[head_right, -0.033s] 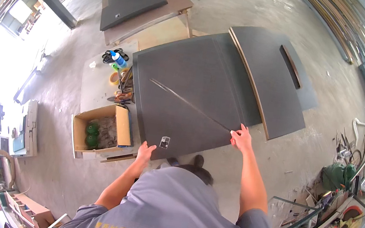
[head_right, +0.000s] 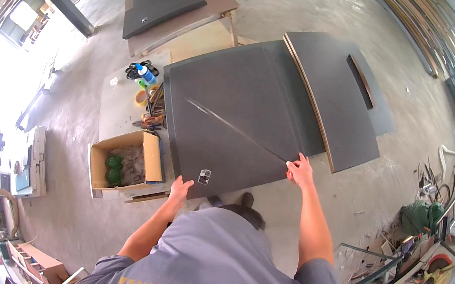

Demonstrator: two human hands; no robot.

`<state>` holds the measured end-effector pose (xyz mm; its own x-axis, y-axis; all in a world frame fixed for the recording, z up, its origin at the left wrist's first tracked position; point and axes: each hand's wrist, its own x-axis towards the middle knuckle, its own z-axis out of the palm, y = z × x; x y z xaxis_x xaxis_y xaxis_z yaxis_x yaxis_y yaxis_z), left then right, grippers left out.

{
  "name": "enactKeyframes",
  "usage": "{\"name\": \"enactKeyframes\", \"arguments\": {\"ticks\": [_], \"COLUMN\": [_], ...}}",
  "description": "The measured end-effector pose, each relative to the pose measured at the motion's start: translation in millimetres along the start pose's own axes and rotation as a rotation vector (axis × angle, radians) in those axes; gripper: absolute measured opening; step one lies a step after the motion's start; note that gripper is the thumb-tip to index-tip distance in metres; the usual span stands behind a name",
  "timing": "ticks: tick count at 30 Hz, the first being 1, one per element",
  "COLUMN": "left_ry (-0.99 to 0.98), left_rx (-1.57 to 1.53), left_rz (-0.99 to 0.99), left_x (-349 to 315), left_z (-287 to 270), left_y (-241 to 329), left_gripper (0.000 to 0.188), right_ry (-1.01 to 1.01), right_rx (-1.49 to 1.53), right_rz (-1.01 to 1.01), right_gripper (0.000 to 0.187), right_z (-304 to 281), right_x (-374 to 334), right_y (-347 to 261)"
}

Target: The person measures the width and length of several dark gray furniture panels using a measuring tape.

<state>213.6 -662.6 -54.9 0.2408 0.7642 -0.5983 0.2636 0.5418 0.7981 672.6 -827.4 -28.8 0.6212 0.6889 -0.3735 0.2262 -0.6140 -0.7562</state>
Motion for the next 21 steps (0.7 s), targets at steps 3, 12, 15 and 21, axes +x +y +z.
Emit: {"name": "enactKeyframes", "arguments": {"ticks": [3, 12, 15, 21], "left_ry": [-0.012, -0.019, -0.089, 0.007], "left_rx": [-0.025, 0.878, 1.018, 1.13], "left_rz": [0.051, 0.325, 0.298, 0.361], "left_x": [7.6, -35.3, -42.5, -35.8], "left_z": [-1.9, 10.6, 13.2, 4.1], "left_y": [-1.8, 12.6, 19.5, 0.3], "left_gripper": [0.041, 0.126, 0.126, 0.119], "right_ry": [-0.02, -0.175, -0.152, -0.148], "right_rx": [-0.048, 0.478, 0.498, 0.406], "right_rz": [-0.009, 0.135, 0.233, 0.179], "right_gripper": [0.031, 0.061, 0.044, 0.044], "right_z": [-4.0, -22.5, -30.0, -20.9], "right_x": [1.9, 10.8, 11.5, 14.6], "right_y": [0.6, 9.4, 18.7, 17.8]}}
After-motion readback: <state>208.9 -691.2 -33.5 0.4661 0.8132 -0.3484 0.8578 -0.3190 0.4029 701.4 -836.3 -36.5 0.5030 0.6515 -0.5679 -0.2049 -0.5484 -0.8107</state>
